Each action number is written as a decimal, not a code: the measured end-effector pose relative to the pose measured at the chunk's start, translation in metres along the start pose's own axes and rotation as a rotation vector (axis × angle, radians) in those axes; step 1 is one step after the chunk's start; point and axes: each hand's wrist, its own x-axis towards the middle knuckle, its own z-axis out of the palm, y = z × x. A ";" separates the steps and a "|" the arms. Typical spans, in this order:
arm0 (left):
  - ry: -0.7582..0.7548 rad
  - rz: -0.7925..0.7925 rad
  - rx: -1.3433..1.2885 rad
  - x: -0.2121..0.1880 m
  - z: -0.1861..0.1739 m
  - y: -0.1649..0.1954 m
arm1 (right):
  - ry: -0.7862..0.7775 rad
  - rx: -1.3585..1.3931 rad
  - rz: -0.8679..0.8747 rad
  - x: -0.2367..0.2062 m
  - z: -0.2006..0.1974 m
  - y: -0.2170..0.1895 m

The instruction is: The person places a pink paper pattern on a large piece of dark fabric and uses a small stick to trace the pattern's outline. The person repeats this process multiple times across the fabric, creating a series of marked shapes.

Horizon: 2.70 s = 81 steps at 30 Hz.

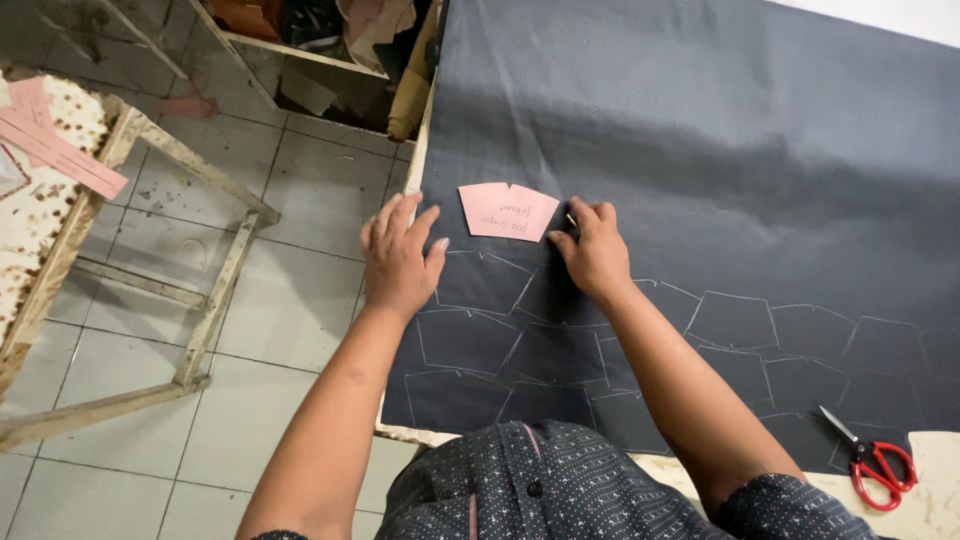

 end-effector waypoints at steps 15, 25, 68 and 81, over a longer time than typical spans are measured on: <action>-0.022 -0.152 -0.344 0.023 0.011 -0.013 | -0.127 0.104 0.063 0.008 0.010 -0.020; -0.135 -0.141 -0.206 0.022 0.010 -0.013 | -0.090 0.094 0.065 0.000 0.017 -0.013; -0.234 -0.185 -0.369 0.025 0.018 -0.030 | -0.060 0.133 0.088 -0.009 0.020 -0.016; -0.235 -0.192 -0.375 0.024 0.018 -0.032 | -0.067 0.127 0.068 -0.008 0.021 -0.015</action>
